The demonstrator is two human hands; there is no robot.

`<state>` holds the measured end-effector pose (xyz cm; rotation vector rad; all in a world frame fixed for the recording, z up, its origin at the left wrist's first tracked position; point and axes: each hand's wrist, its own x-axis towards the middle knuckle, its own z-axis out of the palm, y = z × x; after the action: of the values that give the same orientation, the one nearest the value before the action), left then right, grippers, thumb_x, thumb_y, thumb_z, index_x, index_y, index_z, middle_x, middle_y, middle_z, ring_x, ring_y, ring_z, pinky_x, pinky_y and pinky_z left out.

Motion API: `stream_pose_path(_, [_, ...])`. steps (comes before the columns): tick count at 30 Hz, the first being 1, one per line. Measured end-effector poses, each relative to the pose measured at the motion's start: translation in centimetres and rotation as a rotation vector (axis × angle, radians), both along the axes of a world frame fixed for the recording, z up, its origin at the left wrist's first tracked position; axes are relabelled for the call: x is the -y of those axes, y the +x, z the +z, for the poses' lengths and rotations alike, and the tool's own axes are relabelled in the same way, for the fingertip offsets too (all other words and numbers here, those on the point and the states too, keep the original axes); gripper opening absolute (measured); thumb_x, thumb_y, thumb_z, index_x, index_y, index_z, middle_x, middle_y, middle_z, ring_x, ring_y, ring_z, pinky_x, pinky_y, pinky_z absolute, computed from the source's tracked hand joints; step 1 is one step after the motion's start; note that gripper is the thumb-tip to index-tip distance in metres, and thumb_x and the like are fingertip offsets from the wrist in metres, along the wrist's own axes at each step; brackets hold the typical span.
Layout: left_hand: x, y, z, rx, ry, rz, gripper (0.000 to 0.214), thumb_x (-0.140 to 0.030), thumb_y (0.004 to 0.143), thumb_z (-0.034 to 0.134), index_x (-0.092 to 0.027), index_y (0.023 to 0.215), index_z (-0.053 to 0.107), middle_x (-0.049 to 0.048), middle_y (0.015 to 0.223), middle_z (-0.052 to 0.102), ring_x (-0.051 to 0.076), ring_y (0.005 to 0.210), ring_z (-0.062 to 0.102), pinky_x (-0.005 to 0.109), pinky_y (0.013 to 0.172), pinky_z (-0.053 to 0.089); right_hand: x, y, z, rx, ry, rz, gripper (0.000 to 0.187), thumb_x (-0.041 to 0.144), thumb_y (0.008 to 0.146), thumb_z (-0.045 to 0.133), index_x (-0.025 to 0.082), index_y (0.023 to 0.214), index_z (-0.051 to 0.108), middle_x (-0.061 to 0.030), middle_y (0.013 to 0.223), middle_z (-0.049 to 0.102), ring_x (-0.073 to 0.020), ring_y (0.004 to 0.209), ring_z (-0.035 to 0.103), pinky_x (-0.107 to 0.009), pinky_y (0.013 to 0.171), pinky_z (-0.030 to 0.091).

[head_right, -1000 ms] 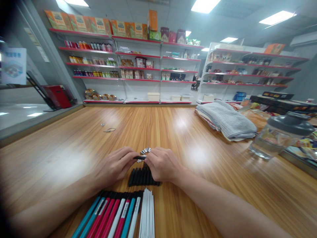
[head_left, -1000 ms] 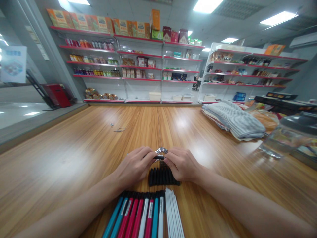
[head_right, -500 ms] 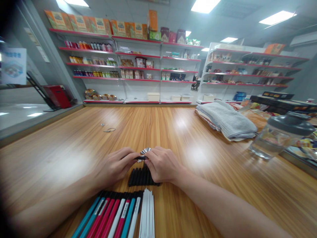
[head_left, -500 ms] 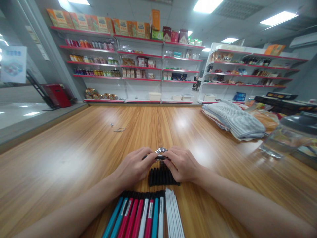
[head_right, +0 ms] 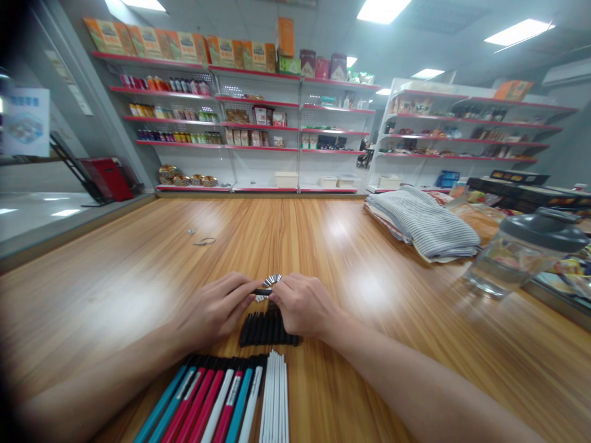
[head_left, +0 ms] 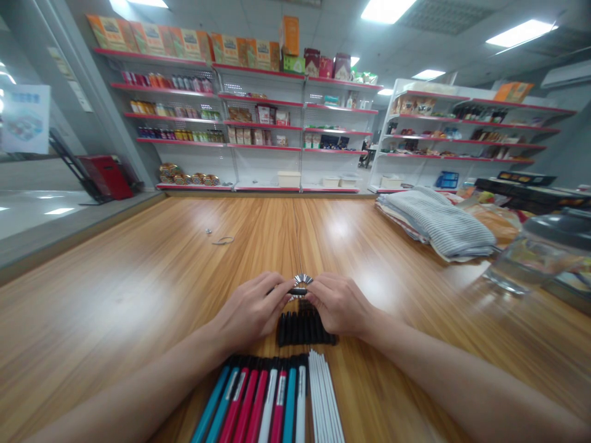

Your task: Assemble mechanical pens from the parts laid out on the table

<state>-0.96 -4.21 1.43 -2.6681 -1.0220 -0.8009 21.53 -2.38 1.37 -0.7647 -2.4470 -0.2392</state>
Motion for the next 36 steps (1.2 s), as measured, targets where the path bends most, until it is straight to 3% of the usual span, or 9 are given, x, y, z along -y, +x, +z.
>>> stream_pose_path(6, [0.0, 0.2, 0.4, 0.034, -0.029, -0.014, 0.013, -0.018, 0.092, 0.046, -0.015, 0.098, 0.057, 0.0072, 0.094, 0.058, 0.019, 0.088, 0.053, 0.034, 0.078, 0.046, -0.1, 0.1, -0.3, 0.015, -0.011, -0.006, 0.015, 0.02, 0.092, 0.043, 0.018, 0.078, 0.049, -0.0031, 0.074, 0.057, -0.0144, 0.068, 0.048, -0.028, 0.062, 0.033])
stream_pose_path(24, [0.2, 0.1, 1.1, 0.09, -0.018, 0.051, 0.011, -0.021, 0.09, 0.051, -0.016, 0.087, 0.059, 0.0085, 0.099, 0.059, 0.021, 0.093, 0.052, 0.038, 0.082, 0.044, -0.2, 0.3, -0.3, -0.027, -0.023, 0.011, 0.013, 0.016, 0.089, 0.045, 0.018, 0.077, 0.049, -0.0016, 0.073, 0.057, -0.0137, 0.067, 0.048, -0.026, 0.061, 0.032])
stream_pose_path(29, [0.5, 0.1, 1.4, 0.049, -0.037, 0.103, 0.016, -0.019, 0.089, 0.049, -0.018, 0.098, 0.062, 0.0084, 0.106, 0.06, 0.023, 0.099, 0.051, 0.042, 0.085, 0.043, -0.3, 0.3, -0.3, -0.041, -0.006, 0.004, 0.01, 0.013, 0.087, 0.047, 0.019, 0.079, 0.051, -0.0014, 0.073, 0.058, -0.014, 0.067, 0.049, -0.026, 0.061, 0.031])
stream_pose_path(36, [0.1, 0.0, 0.9, 0.072, 0.005, 0.122, 0.014, -0.016, 0.089, 0.049, -0.017, 0.085, 0.062, 0.0083, 0.11, 0.059, 0.023, 0.102, 0.05, 0.042, 0.088, 0.042, -0.3, 0.4, -0.3, -0.024, -0.008, -0.013, 0.01, 0.012, 0.085, 0.047, 0.018, 0.079, 0.053, -0.0019, 0.073, 0.058, -0.0144, 0.067, 0.049, -0.027, 0.061, 0.031])
